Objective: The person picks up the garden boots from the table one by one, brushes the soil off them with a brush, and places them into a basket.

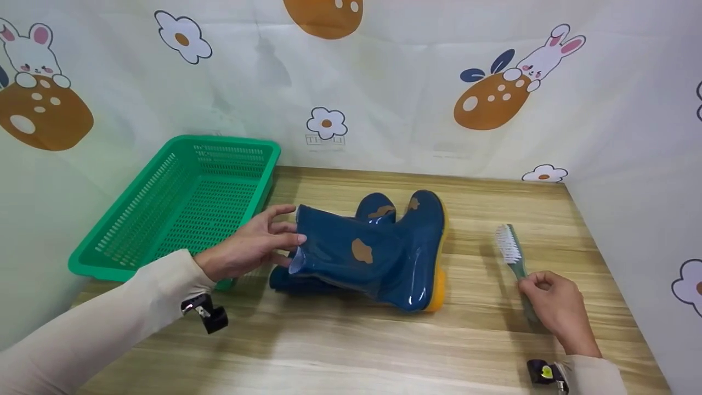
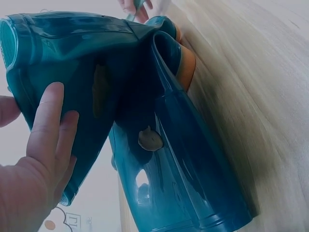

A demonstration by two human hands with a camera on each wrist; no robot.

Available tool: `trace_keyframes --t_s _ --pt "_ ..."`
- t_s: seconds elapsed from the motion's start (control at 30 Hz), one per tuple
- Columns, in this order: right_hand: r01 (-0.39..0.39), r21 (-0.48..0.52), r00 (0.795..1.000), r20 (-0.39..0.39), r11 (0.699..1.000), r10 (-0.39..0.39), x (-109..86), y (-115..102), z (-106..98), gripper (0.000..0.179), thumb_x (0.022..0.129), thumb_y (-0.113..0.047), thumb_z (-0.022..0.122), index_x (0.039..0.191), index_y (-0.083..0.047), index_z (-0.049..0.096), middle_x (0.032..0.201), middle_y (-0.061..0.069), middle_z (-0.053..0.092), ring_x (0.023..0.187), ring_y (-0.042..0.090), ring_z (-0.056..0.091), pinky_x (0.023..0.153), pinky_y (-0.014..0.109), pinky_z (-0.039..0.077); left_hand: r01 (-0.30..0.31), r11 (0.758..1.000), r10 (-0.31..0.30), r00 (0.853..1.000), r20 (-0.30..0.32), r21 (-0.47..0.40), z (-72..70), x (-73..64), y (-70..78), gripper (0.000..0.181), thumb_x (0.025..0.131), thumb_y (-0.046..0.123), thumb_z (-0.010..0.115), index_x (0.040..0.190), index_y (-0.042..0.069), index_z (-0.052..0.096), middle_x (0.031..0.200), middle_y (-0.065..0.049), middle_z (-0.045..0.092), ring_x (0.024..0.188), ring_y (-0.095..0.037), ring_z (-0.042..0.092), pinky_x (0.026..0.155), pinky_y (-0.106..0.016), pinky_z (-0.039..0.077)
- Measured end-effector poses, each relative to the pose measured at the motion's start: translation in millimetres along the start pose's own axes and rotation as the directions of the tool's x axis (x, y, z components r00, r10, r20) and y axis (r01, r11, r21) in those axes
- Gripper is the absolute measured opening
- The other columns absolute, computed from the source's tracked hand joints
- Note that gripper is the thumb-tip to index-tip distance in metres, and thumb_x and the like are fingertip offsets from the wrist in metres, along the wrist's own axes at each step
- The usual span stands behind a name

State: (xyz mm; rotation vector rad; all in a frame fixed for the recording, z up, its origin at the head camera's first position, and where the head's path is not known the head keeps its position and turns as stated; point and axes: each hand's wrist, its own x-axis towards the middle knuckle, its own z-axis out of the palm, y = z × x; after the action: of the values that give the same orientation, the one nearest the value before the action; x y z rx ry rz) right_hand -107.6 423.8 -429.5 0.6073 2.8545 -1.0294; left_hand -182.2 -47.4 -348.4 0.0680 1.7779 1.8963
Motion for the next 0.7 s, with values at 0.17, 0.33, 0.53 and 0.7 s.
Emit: trace_keyframes --t_s 0.17,0.33,0.53,0.7 --pt "0.003 0.125 0.997 0.07 0.992 -0.012 -0.3 -5.5 -0.9 0.049 0.09 -0.046 0.053 0.1 0.001 0.057 0.099 -0.003 0.065 0.08 0.009 0.049 0.066 0.033 0.041 -0.01 1.0 0.01 1.0 -0.002 0.001 0.6 -0.5 0.1 0.082 0.081 0.006 0.07 0.143 0.011 0.018 0.119 -0.018 0.053 0.093 -0.029 0.064 0.071 -0.041 0.054" --pt "0.06 0.344 0.976 0.175 0.937 -0.127 0.6 -7.8 -3.4 0.043 0.095 -0.042 0.048 0.096 0.001 0.051 0.104 -0.011 0.067 0.093 -0.007 0.056 0.079 0.03 0.045 -0.024 1.0 0.024 1.0 -0.005 -0.003 1.0 -1.5 -1.5 0.081 0.081 0.005 0.07 0.143 0.011 0.018 0.122 -0.02 0.048 0.092 -0.029 0.064 0.07 -0.042 0.054" --pt "0.092 0.561 0.951 0.195 0.823 -0.239 -0.6 -11.9 0.6 0.027 0.097 -0.027 0.05 0.098 0.0 0.044 0.096 -0.002 0.07 0.092 -0.004 0.06 0.07 0.021 0.049 -0.035 0.999 0.035 0.999 0.002 -0.024 1.3 -2.3 -2.1 0.08 0.081 0.004 0.07 0.143 0.01 0.018 0.123 -0.021 0.047 0.092 -0.029 0.064 0.07 -0.042 0.054" --pt "-0.006 0.791 0.927 0.234 0.612 -0.294 -1.7 -17.9 5.2 0.012 0.096 -0.018 0.051 0.097 -0.005 0.05 0.094 0.0 0.068 0.093 0.006 0.062 0.072 0.03 0.053 -0.016 1.0 0.016 1.0 -0.006 -0.016 1.3 -1.6 -0.7 0.082 0.081 0.005 0.071 0.143 0.013 0.019 0.122 -0.019 0.048 0.092 -0.029 0.064 0.071 -0.041 0.054"
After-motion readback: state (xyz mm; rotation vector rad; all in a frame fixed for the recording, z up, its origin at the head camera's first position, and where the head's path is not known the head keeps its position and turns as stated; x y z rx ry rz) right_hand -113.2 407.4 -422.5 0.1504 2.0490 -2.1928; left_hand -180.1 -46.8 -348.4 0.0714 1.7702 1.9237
